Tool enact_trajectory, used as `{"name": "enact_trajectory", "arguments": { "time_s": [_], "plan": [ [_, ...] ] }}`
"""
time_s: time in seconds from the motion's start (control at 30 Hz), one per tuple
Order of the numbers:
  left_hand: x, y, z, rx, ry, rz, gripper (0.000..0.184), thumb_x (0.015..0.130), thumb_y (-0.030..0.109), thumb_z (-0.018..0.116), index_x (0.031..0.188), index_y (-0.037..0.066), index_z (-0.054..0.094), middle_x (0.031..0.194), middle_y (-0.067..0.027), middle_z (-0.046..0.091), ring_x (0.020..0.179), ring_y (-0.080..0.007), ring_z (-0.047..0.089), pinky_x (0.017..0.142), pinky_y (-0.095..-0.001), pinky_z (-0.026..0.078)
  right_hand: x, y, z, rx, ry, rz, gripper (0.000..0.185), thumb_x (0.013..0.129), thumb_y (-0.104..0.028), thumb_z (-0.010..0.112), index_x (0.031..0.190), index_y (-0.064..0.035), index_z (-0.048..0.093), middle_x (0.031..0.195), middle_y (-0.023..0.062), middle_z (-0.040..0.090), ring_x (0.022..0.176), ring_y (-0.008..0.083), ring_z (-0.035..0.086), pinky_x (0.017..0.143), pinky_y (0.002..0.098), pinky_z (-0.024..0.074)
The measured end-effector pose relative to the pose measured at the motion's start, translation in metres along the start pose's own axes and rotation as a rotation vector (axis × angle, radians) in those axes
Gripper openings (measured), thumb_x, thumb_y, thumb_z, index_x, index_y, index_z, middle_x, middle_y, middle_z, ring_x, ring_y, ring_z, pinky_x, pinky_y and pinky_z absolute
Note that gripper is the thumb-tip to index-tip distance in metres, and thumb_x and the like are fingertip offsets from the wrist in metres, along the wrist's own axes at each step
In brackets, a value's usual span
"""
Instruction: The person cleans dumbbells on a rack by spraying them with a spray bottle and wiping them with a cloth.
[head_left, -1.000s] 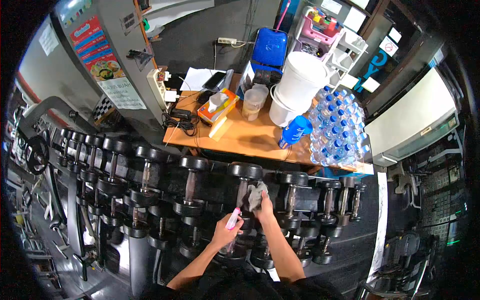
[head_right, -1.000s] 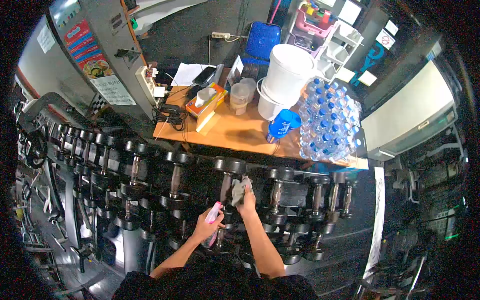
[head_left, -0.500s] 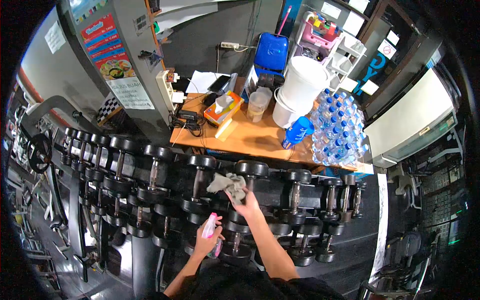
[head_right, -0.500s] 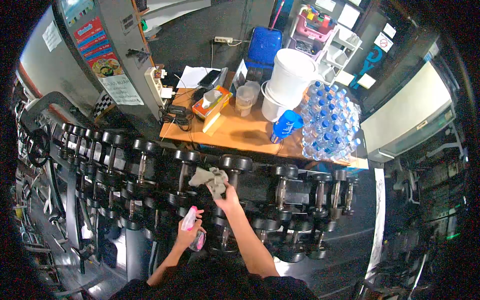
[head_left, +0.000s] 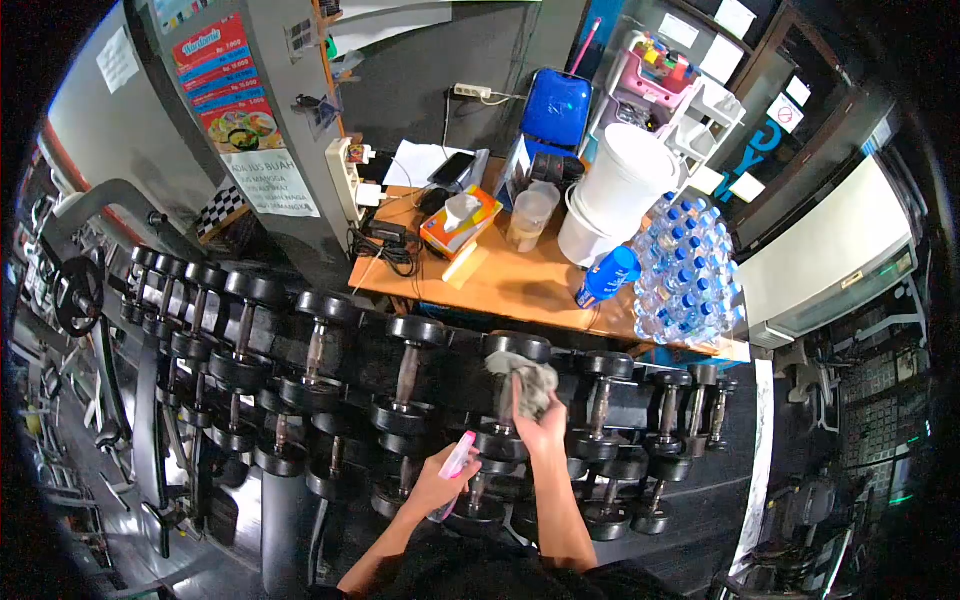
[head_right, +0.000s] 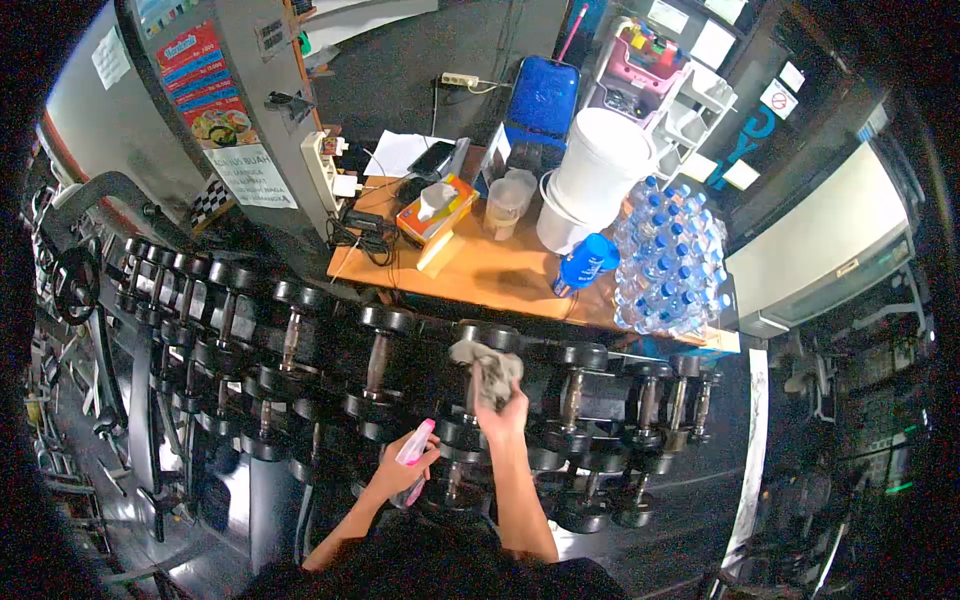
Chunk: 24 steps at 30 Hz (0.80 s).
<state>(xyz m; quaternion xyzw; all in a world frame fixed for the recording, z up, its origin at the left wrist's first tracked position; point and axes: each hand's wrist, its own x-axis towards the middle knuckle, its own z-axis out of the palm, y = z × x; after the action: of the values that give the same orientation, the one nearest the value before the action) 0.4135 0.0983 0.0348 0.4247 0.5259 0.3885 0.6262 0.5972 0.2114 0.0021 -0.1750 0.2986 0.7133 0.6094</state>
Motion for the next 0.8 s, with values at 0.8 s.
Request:
{"name": "enact_trajectory", "arguments": {
  "time_s": [0.8],
  "plan": [
    [-0.011, -0.022, 0.033, 0.104, 0.120, -0.035, 0.018, 0.083, 0.017, 0.066, 0.095, 0.006, 0.059, 0.066, -0.0008, 0.058, 0.055, -0.0069, 0.055, 0.050, -0.0259, 0.045, -0.008, -0.006, -0.019, -2.633, -0.527, -0.719, 0.028, 0.085, -0.009, 0.052, 0.111, -0.0154, 0.053, 0.120, 0.0178, 0.055, 0.097, 0.0442, 0.056, 0.082, 0.0475, 0.0487]
  ]
}}
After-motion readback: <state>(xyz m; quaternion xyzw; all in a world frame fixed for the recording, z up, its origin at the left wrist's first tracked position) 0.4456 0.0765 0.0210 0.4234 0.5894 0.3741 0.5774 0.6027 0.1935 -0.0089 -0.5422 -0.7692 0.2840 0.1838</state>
